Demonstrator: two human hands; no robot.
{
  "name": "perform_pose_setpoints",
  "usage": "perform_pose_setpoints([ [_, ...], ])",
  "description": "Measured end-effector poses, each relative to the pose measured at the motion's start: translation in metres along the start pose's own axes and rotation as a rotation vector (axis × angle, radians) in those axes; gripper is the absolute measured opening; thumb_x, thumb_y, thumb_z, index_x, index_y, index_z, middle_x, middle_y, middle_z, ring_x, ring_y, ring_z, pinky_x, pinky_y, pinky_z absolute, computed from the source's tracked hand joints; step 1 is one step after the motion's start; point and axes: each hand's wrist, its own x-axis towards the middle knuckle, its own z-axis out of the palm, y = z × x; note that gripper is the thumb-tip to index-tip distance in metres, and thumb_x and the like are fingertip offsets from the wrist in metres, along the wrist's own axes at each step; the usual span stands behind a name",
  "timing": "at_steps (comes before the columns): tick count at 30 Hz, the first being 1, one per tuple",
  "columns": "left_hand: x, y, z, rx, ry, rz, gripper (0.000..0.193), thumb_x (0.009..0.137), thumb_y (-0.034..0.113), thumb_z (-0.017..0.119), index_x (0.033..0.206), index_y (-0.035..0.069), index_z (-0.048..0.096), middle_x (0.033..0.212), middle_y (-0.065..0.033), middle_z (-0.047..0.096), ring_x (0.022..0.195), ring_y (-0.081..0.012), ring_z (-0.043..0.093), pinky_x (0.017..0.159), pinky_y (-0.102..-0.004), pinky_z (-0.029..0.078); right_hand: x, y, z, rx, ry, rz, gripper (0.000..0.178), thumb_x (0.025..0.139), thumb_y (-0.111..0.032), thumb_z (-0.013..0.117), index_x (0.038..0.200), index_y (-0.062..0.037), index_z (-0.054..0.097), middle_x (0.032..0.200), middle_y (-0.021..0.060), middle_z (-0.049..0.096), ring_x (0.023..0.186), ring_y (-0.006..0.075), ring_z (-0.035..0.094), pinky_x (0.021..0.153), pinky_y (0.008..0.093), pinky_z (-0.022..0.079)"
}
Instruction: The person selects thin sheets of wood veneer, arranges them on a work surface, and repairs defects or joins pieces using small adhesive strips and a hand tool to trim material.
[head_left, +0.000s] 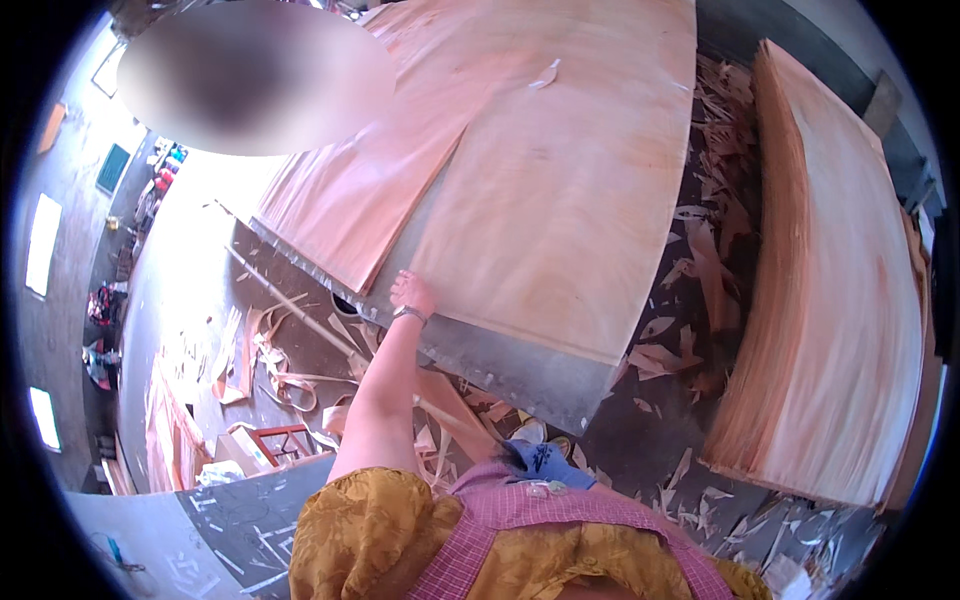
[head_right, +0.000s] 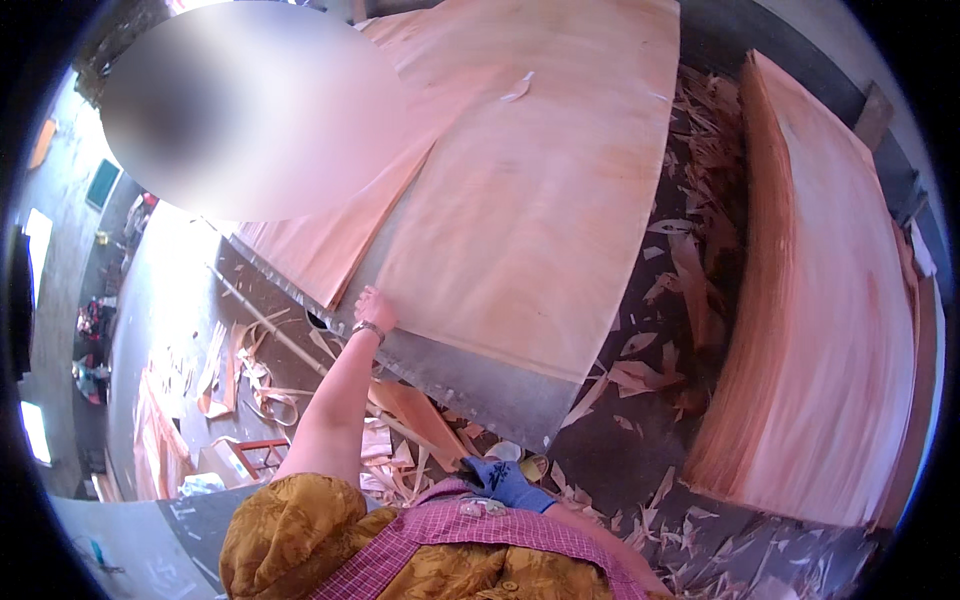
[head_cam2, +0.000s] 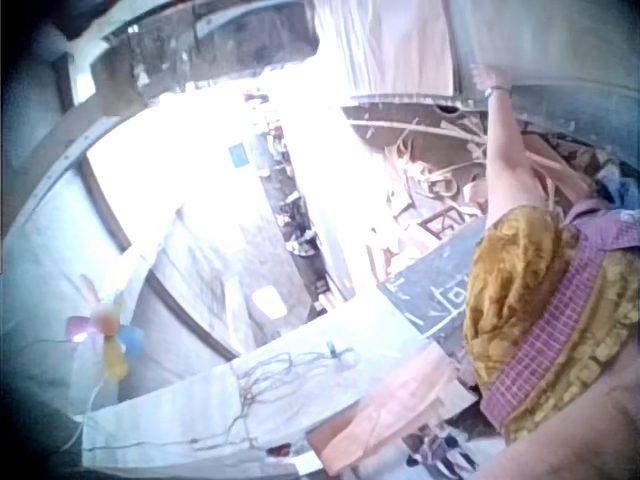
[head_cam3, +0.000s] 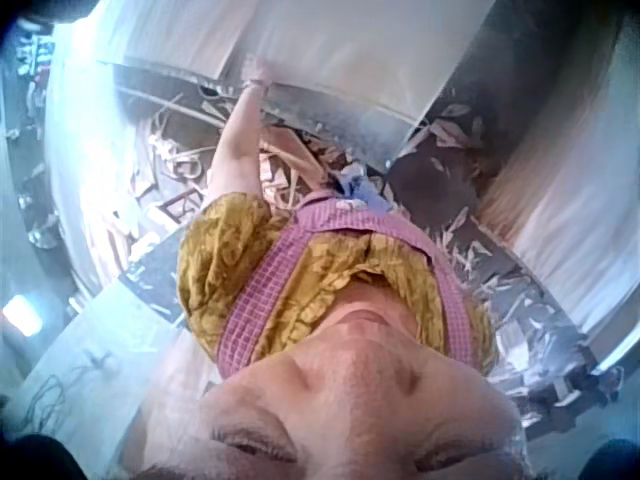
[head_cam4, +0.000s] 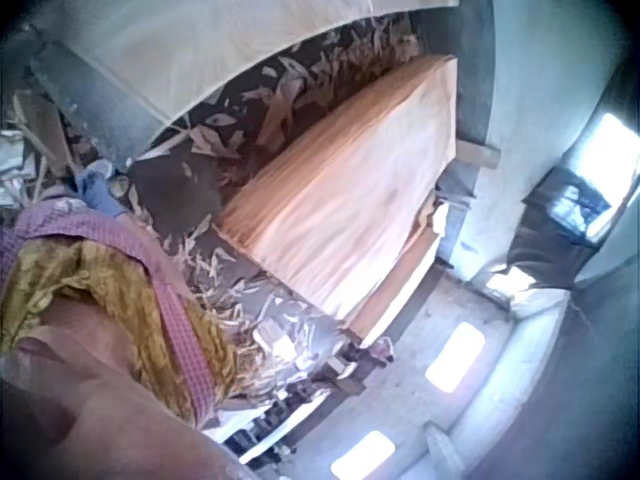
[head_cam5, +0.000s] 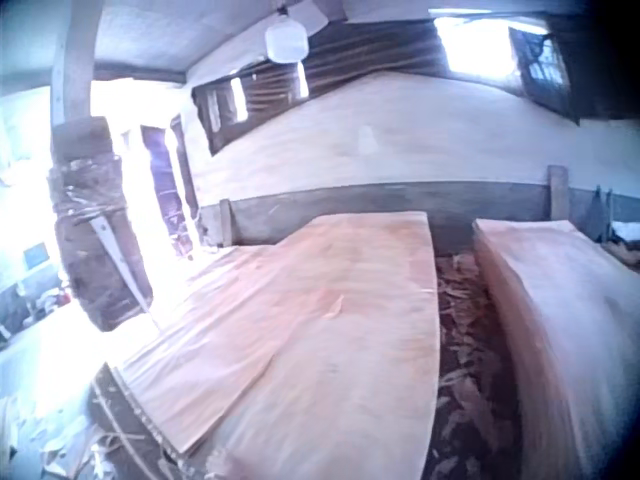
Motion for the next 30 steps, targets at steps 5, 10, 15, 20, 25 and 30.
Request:
perform_pose_setpoints([
  [5, 0.006, -0.004, -0.001, -0.028, -0.057, 0.112, 0.026, 0.089, 0.01, 0.057, 0.112, 0.001, 0.063, 0.113, -0.0187, 0.068, 0.104, -0.0336, 0.067, 0.086, -0.042, 0.056, -0.019, 0.003, 0.014, -0.103, 0.001, 0.002, 0.053, 0.09, -0.041, 0.06, 0.135, -0.0149, 0.048, 0.088, 0.0159, 0.069, 0.074, 0.0337, 0.068, 0.064, 0.0445, 0.053],
  [10, -0.003, 0.005, -0.02, 0.061, -0.032, 0.221, 0.023, 0.086, 0.013, 0.06, 0.105, 0.004, 0.066, 0.106, -0.0192, 0.07, 0.103, -0.0326, 0.068, 0.086, -0.0424, 0.056, -0.046, -0.004, 0.017, -0.07, -0.047, 0.119, 0.057, 0.092, -0.04, 0.057, 0.143, -0.0193, 0.043, 0.089, 0.0183, 0.066, 0.076, 0.0342, 0.067, 0.065, 0.045, 0.052],
  [15, -0.002, 0.012, -0.062, -0.026, -0.072, 0.281, 0.031, 0.079, 0.015, 0.064, 0.106, 0.0, 0.065, 0.104, -0.0193, 0.07, 0.102, -0.0338, 0.068, 0.088, -0.0432, 0.055, -0.048, -0.008, 0.011, -0.192, 0.106, 0.168, 0.053, 0.091, -0.034, 0.058, 0.137, -0.0104, 0.046, 0.094, 0.0171, 0.069, 0.081, 0.0329, 0.069, 0.066, 0.0445, 0.054],
  [20, -0.012, 0.049, -0.152, -0.587, -0.207, 0.467, 0.046, 0.076, 0.017, 0.066, 0.116, -0.005, 0.059, 0.091, -0.0163, 0.071, 0.084, -0.0273, 0.071, 0.075, -0.0394, 0.056, -0.061, -0.017, -0.006, -0.126, 0.436, 0.208, 0.052, 0.09, -0.034, 0.06, 0.135, -0.0098, 0.048, 0.096, 0.0157, 0.069, 0.085, 0.0335, 0.068, 0.07, 0.0451, 0.054],
  [25, -0.043, 0.074, -0.26, -1.007, -0.574, 0.564, 0.046, 0.083, 0.006, 0.062, 0.128, -0.003, 0.051, 0.089, -0.0063, 0.064, 0.069, -0.0124, 0.064, 0.057, -0.0258, 0.056, -0.071, -0.011, -0.017, -0.142, 0.609, 0.406, 0.047, 0.088, -0.031, 0.064, 0.129, -0.0116, 0.053, 0.091, 0.0153, 0.07, 0.078, 0.033, 0.068, 0.07, 0.0444, 0.053],
  [30, -0.036, 0.04, -0.259, -0.948, -0.461, 0.552, 0.046, 0.086, 0.008, 0.062, 0.13, 0.002, 0.05, 0.094, -0.0068, 0.064, 0.074, -0.0136, 0.065, 0.058, -0.0287, 0.056, -0.081, -0.003, -0.013, -0.099, 0.815, 0.589, 0.048, 0.088, -0.03, 0.065, 0.131, -0.0136, 0.053, 0.094, 0.0147, 0.07, 0.08, 0.0352, 0.068, 0.07, 0.0461, 0.053],
])
